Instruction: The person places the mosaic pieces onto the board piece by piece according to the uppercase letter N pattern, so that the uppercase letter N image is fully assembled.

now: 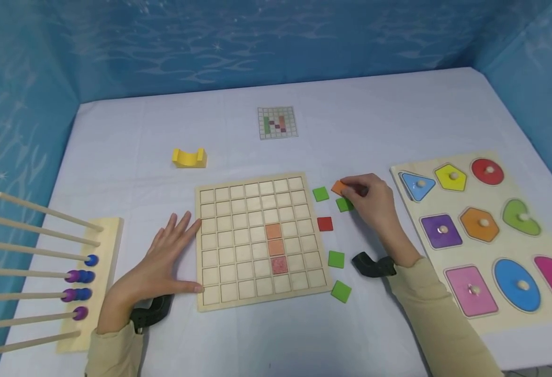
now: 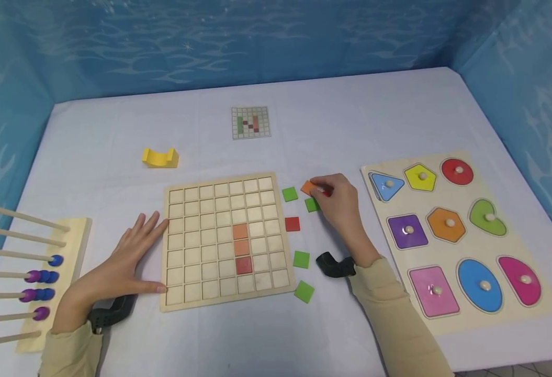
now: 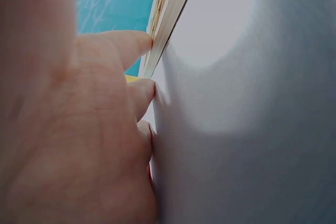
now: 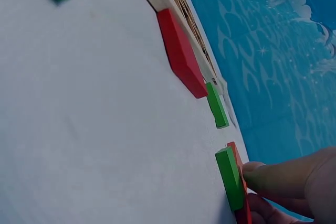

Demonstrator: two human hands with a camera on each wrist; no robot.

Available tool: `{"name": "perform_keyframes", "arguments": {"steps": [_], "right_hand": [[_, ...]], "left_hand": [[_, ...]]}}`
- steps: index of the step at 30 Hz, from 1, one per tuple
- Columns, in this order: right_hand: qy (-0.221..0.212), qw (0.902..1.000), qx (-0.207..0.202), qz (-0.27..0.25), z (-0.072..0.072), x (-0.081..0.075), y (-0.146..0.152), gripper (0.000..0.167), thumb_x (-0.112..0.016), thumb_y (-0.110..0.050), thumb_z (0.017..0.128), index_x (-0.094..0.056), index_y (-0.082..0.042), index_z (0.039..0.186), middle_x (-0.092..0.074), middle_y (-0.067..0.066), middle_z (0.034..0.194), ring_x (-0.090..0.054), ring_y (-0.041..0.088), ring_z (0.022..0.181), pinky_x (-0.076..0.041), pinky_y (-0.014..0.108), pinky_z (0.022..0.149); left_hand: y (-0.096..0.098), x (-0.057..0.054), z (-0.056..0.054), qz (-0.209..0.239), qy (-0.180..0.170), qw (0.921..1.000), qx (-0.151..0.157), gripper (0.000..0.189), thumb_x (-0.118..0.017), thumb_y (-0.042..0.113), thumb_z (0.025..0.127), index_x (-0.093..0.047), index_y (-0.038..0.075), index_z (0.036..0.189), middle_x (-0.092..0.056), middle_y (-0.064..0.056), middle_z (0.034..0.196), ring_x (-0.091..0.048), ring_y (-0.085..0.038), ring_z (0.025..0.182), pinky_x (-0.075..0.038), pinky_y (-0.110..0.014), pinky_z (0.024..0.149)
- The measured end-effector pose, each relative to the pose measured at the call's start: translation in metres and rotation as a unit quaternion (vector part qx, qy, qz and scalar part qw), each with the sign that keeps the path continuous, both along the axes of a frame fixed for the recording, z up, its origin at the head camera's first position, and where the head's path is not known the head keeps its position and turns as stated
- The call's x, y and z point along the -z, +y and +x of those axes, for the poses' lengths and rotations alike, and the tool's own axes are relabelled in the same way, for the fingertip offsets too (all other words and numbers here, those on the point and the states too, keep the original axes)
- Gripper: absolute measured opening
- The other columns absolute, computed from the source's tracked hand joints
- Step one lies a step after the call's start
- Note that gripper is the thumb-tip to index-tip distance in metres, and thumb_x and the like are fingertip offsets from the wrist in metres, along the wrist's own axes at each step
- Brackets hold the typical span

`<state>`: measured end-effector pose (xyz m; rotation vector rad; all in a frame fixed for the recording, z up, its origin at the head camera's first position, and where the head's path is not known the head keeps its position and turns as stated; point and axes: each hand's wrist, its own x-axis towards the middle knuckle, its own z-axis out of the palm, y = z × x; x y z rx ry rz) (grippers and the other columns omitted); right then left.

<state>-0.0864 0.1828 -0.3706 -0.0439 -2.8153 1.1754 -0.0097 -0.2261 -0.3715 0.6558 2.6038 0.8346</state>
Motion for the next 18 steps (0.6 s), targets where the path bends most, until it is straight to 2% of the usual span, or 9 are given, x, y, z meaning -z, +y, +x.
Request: {"name": "perform_keyframes", "arguments": {"steps": [5,11,18], "right_hand": [[-0.011,0.9999,-0.001,0.005,-0.0005,0.0021,-0.0003,0.025,-0.068,-0.005,0.085,-0.067,0.003,0.109,-0.055,0.018,0.102,-0.049,0.027,0.083,-0.038,0.035,0.068],[0.007,0.9998,-0.018,0.000,-0.0005,0.0028,-0.0036,0.024,-0.069,0.001,0.083,-0.064,0.004,0.106,-0.055,0.019,0.099,-0.048,0.028,0.083,-0.040,0.038,0.070],[0.026,0.9995,-0.008,-0.015,-0.0016,-0.0007,-0.0069,0.012,-0.066,0.001,0.085,-0.064,0.001,0.097,-0.063,0.014,0.088,-0.054,0.025,0.077,-0.042,0.035,0.066]], "left_hand": [[0.0004,-0.0007,0.0000,-0.001,-0.002,1.0000,-0.001,0.118,-0.079,0.055,0.065,-0.011,0.014,0.152,0.002,-0.014,0.155,0.015,-0.033,0.137,0.006,-0.055,0.105],[0.0004,-0.0023,0.0005,0.000,-0.002,1.0000,0.000,0.118,-0.079,0.054,0.065,-0.011,0.013,0.151,0.002,-0.015,0.155,0.015,-0.033,0.137,0.006,-0.055,0.105],[0.0012,-0.0019,-0.0005,-0.002,-0.007,1.0000,-0.002,0.118,-0.079,0.055,0.065,-0.011,0.014,0.152,0.003,-0.014,0.155,0.016,-0.032,0.137,0.006,-0.055,0.104]]}}
